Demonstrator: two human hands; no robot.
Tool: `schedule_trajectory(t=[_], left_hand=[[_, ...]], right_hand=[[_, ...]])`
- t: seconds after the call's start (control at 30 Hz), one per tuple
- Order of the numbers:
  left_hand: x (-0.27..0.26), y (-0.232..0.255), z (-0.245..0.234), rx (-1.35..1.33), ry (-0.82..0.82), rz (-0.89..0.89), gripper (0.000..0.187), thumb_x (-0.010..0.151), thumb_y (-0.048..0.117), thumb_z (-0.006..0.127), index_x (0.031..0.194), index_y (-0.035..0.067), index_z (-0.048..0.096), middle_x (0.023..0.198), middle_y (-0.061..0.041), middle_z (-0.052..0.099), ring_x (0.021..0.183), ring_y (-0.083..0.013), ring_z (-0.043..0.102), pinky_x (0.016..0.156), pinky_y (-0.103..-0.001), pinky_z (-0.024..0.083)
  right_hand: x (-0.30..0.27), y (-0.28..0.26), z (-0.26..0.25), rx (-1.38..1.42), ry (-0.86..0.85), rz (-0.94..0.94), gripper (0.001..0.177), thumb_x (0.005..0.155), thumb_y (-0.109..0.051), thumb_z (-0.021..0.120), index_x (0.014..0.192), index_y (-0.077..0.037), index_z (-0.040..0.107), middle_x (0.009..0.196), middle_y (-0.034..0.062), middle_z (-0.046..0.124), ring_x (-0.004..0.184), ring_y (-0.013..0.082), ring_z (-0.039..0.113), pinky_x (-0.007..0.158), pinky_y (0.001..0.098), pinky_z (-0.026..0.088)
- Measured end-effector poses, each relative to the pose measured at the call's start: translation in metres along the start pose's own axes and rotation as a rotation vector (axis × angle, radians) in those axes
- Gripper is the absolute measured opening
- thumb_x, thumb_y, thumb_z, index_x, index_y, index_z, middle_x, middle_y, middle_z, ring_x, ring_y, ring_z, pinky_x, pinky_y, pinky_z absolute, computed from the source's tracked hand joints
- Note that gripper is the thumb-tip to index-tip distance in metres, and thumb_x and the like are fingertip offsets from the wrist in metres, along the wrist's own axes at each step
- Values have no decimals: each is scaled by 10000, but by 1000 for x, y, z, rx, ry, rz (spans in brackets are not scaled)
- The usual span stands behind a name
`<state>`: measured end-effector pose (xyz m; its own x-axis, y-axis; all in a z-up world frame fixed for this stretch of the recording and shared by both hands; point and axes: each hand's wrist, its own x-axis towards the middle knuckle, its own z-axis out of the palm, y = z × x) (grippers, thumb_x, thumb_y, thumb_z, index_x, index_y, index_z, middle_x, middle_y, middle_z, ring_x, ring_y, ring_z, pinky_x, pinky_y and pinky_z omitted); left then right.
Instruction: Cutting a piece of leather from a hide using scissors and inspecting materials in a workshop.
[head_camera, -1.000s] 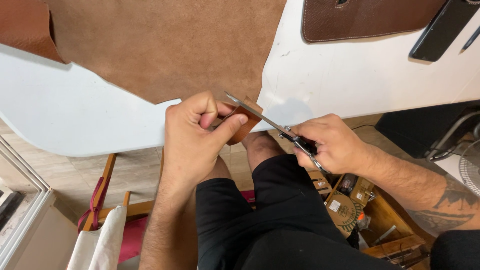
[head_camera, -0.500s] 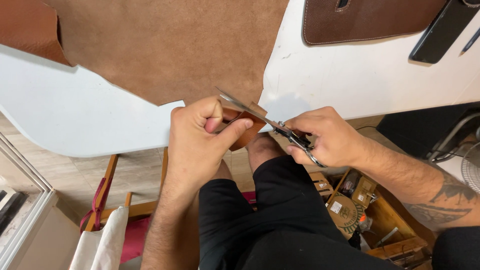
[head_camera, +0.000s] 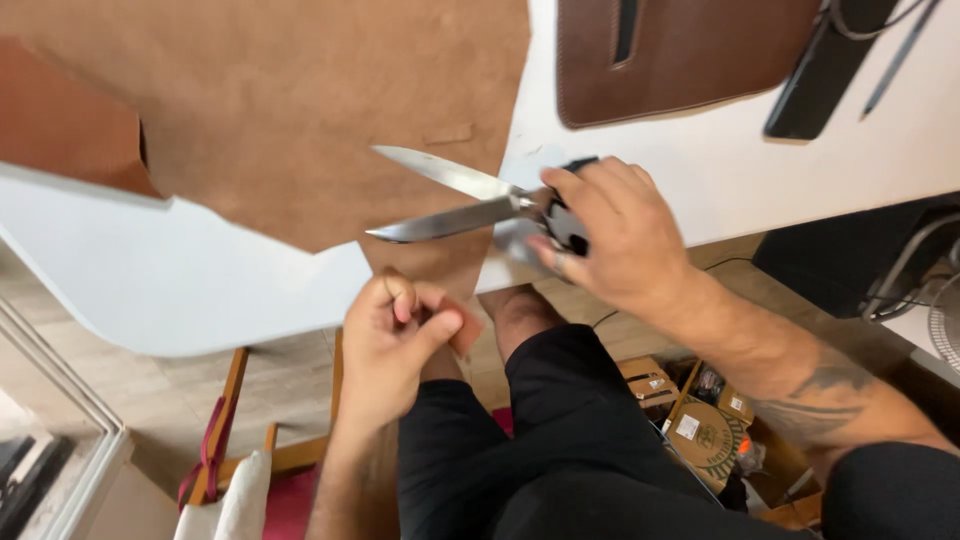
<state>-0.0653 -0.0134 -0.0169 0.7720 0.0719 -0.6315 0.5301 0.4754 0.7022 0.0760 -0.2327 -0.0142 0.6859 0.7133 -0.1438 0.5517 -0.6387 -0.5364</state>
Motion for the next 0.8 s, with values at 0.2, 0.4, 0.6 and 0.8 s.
schedule_trajectory(t=[0.2, 0.4, 0.6, 0.8], left_hand=[[-69, -48, 13, -655, -57, -223, 423, 1007, 247, 563, 1362, 27, 498, 867, -140, 503, 663, -187, 439, 622, -322, 378], [-135, -44, 1, -426, 25, -183, 545, 972, 209, 641, 1442, -33, 507, 813, -169, 516, 494, -184, 421, 439, -298, 335], [-124, -108, -74, 165, 58, -5, 383, 1023, 240, 476, 1276, 20, 662, 541, -184, 622, 311, -178, 472, 321, -251, 368], [-63, -139, -121, 487, -106, -34, 594, 883, 311, 552, 1435, 93, 564, 619, -174, 679, 406, -182, 606, 425, -246, 469]], right_hand=[[50, -10, 34, -183, 202, 87, 776, 744, -93, 856, 1435, -64, 506, 1109, 108, 590, 964, 326, 545, 737, 453, 379], [1, -37, 9, 62, 316, 59, 284, 848, -71, 758, 1068, -51, 579, 1115, 116, 595, 1024, 338, 558, 804, 453, 428], [-215, 44, 69, 217, -51, 681, 487, 1007, -440, 579, 654, -108, 537, 676, 34, 610, 649, 220, 576, 617, 408, 415], [-396, 42, 84, 530, -279, 1171, 327, 946, -283, 701, 662, -137, 634, 655, 8, 681, 609, 135, 642, 620, 321, 489]])
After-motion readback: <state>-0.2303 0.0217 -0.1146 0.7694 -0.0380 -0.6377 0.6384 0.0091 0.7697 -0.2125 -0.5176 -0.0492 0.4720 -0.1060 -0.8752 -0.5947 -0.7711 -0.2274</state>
